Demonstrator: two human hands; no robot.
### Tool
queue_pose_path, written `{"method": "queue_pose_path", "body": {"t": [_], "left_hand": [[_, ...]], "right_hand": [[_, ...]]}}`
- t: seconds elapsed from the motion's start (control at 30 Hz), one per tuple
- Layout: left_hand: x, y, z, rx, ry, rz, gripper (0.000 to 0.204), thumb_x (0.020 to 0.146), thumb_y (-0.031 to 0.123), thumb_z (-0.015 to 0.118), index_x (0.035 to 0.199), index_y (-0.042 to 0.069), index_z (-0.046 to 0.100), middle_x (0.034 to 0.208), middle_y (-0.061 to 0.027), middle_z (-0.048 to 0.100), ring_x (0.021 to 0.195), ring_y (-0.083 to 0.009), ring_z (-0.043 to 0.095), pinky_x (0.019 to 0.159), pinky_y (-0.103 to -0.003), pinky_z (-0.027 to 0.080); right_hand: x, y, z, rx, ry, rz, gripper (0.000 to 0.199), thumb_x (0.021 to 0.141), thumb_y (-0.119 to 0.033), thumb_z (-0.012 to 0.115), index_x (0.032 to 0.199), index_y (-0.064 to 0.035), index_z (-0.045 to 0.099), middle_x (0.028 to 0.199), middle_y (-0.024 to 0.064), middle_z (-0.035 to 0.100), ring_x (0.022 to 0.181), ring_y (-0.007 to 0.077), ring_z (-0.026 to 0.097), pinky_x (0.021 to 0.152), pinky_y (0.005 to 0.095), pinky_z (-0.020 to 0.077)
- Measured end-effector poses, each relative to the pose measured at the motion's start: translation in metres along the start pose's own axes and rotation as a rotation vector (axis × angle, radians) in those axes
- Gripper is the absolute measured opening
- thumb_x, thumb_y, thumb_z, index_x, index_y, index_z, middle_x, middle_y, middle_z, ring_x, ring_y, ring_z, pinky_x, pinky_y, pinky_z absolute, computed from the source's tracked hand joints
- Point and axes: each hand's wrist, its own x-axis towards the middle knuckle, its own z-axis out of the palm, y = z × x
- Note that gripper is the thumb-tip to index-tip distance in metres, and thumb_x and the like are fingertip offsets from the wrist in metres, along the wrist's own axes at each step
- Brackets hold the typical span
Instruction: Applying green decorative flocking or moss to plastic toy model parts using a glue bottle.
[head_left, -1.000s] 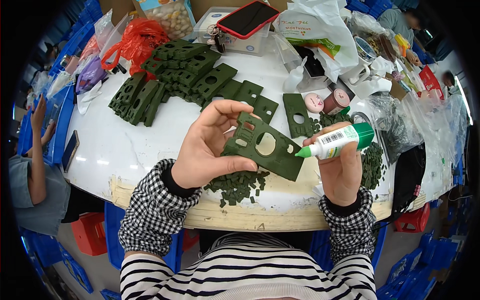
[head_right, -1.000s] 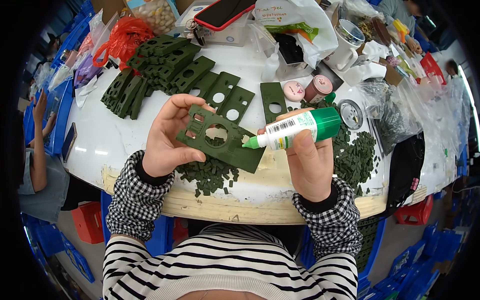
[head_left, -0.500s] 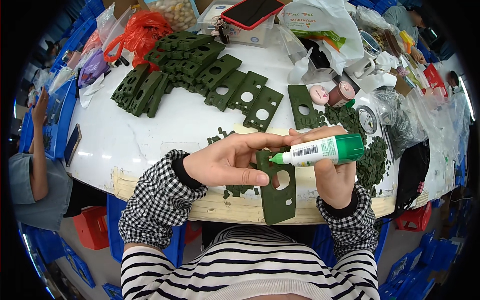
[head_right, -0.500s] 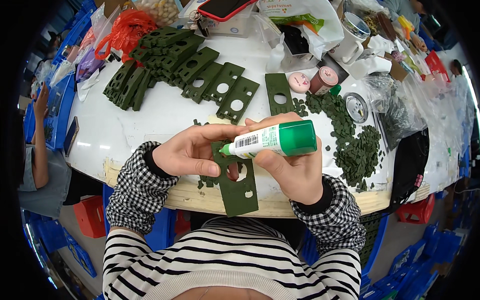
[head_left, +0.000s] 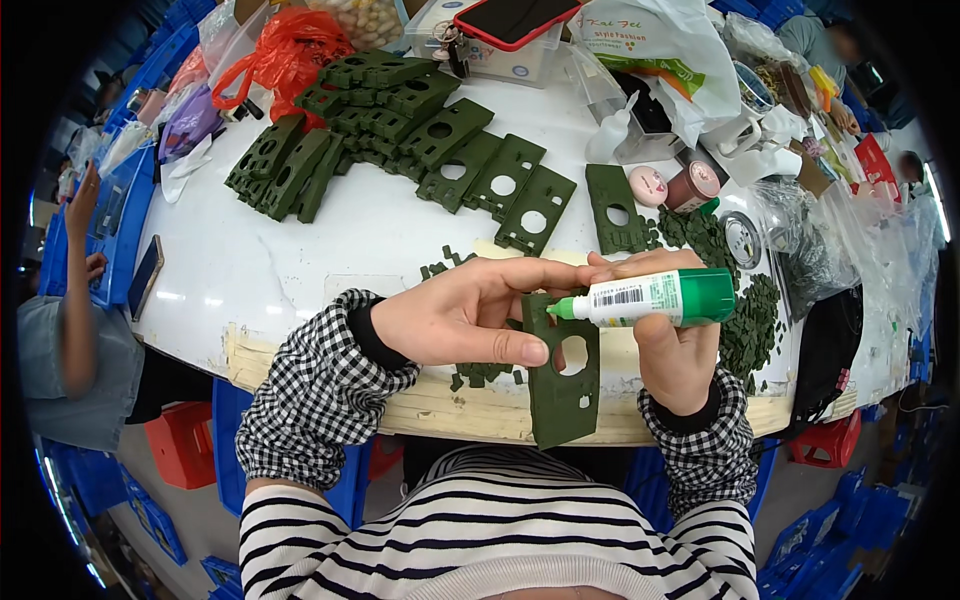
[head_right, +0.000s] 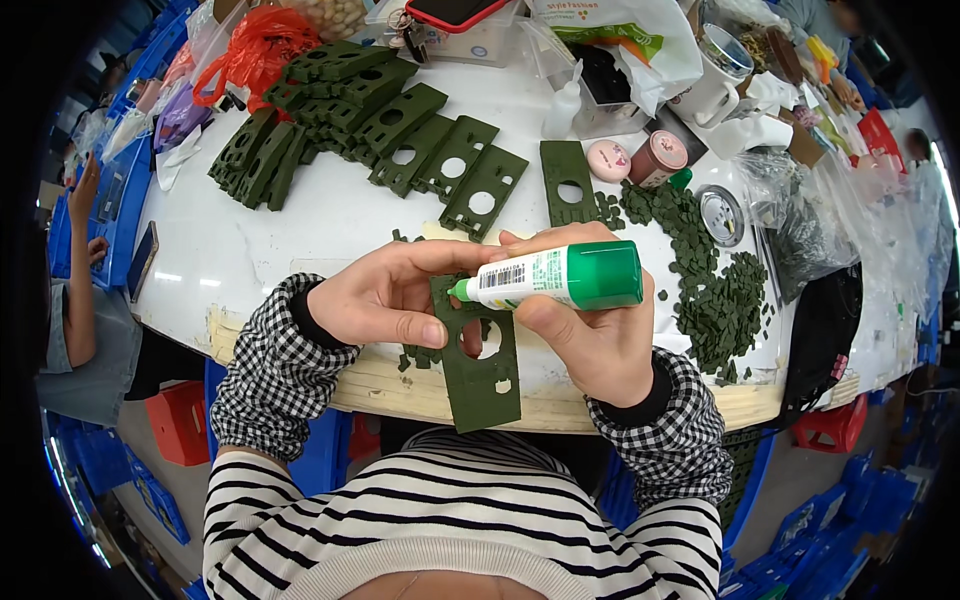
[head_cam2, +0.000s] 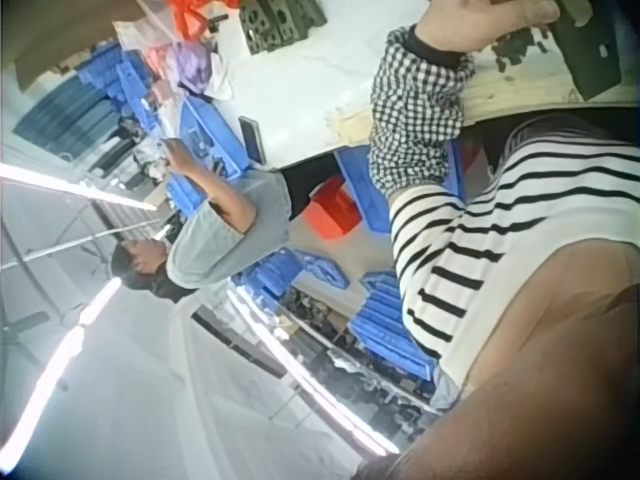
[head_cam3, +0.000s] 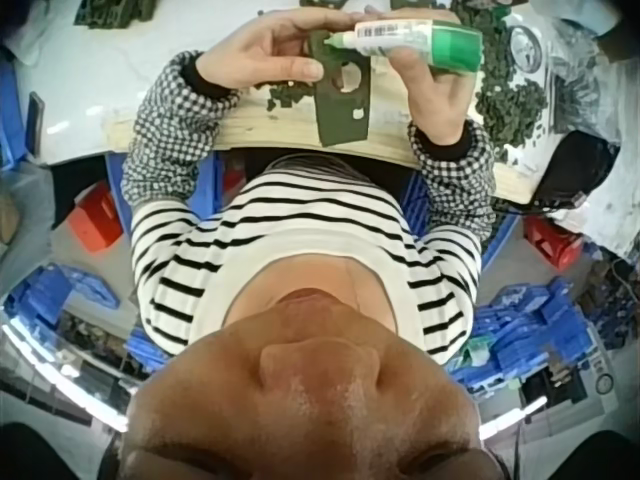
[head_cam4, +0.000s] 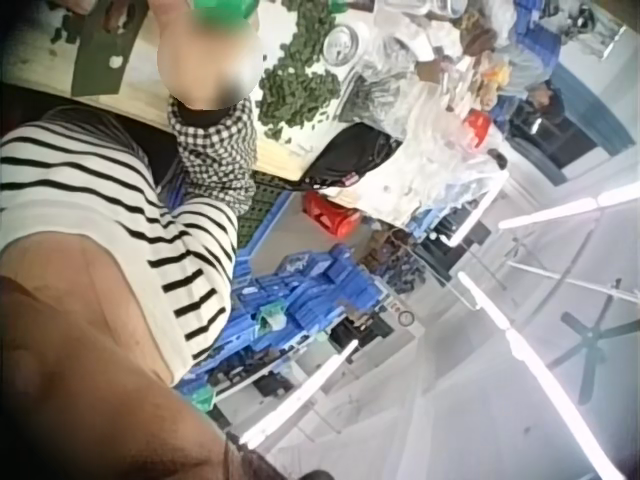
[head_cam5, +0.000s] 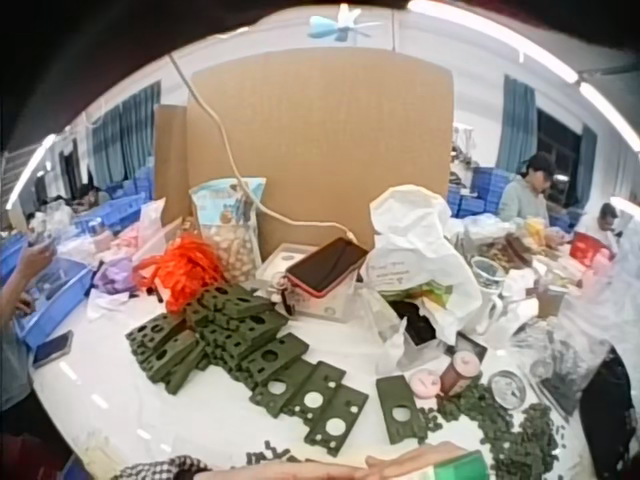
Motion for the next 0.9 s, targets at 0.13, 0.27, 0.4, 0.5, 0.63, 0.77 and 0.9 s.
{"method": "queue_pose_path", "body": {"t": [0.13, 0.27, 0.4, 0.5, 0.63, 0.77, 0.9], "left_hand": [[0.0011, 0.0008, 0.0007, -0.002, -0.005, 0.005, 0.070, 0.087, 0.005, 0.069, 0.147, 0.000, 0.032, 0.132, -0.0119, 0.051, 0.102, -0.0238, 0.062, 0.091, -0.037, 0.052], [0.0011, 0.0016, 0.0000, 0.015, -0.008, 0.006, 0.070, 0.087, 0.005, 0.068, 0.147, 0.000, 0.032, 0.131, -0.0117, 0.052, 0.102, -0.0236, 0.062, 0.091, -0.037, 0.052], [0.0000, 0.0007, -0.0021, -0.015, -0.055, 0.011, 0.065, 0.092, 0.006, 0.065, 0.147, -0.001, 0.032, 0.141, -0.0132, 0.045, 0.121, -0.0169, 0.051, 0.098, -0.030, 0.048], [0.0004, 0.0012, -0.0013, -0.007, -0.050, 0.011, 0.065, 0.092, 0.007, 0.064, 0.147, -0.001, 0.032, 0.141, -0.0133, 0.046, 0.119, -0.0165, 0.052, 0.096, -0.030, 0.049], [-0.0005, 0.0009, -0.0017, -0.017, -0.037, 0.002, 0.065, 0.090, 0.007, 0.066, 0.146, -0.001, 0.034, 0.135, -0.0126, 0.050, 0.110, -0.0188, 0.059, 0.092, -0.032, 0.051], [-0.0013, 0.0034, -0.0008, -0.003, 0.003, -0.033, 0.067, 0.086, 0.007, 0.070, 0.144, 0.000, 0.037, 0.128, -0.0125, 0.055, 0.100, -0.0240, 0.064, 0.090, -0.037, 0.052], [-0.0009, 0.0039, 0.0002, -0.004, 0.008, -0.032, 0.066, 0.086, 0.008, 0.070, 0.143, 0.000, 0.039, 0.127, -0.0126, 0.055, 0.099, -0.0239, 0.064, 0.089, -0.036, 0.052]], "right_hand": [[-0.0009, 0.0008, -0.0018, -0.028, 0.000, 0.000, 0.032, 0.087, -0.018, 0.073, 0.110, 0.0041, 0.065, 0.108, 0.0142, 0.063, 0.102, 0.0219, 0.063, 0.105, 0.0458, 0.0456], [0.0000, -0.0009, -0.0016, -0.047, -0.007, 0.009, 0.033, 0.087, -0.019, 0.073, 0.110, 0.0041, 0.065, 0.107, 0.0142, 0.063, 0.103, 0.0219, 0.062, 0.104, 0.0457, 0.0460], [-0.0002, -0.0003, -0.0008, -0.046, 0.000, 0.001, 0.033, 0.088, -0.019, 0.072, 0.109, 0.0043, 0.065, 0.108, 0.0145, 0.063, 0.102, 0.0221, 0.063, 0.104, 0.0456, 0.0464], [-0.0011, 0.0010, -0.0014, -0.038, 0.009, 0.002, 0.033, 0.088, -0.020, 0.072, 0.109, 0.0048, 0.065, 0.109, 0.0148, 0.063, 0.103, 0.0223, 0.063, 0.103, 0.0456, 0.0466], [-0.0007, 0.0020, -0.0009, 0.011, 0.010, 0.011, 0.034, 0.089, -0.021, 0.071, 0.109, 0.0051, 0.064, 0.107, 0.0152, 0.064, 0.102, 0.0225, 0.064, 0.104, 0.0462, 0.0462], [0.0005, 0.0012, -0.0015, 0.022, -0.025, 0.016, 0.036, 0.089, -0.024, 0.071, 0.109, 0.0052, 0.063, 0.105, 0.0156, 0.066, 0.101, 0.0228, 0.065, 0.104, 0.0466, 0.0455], [0.0004, 0.0018, -0.0037, -0.006, -0.041, 0.016, 0.038, 0.089, -0.026, 0.072, 0.109, 0.0054, 0.063, 0.105, 0.0159, 0.066, 0.101, 0.0229, 0.065, 0.104, 0.0461, 0.0453]]}}
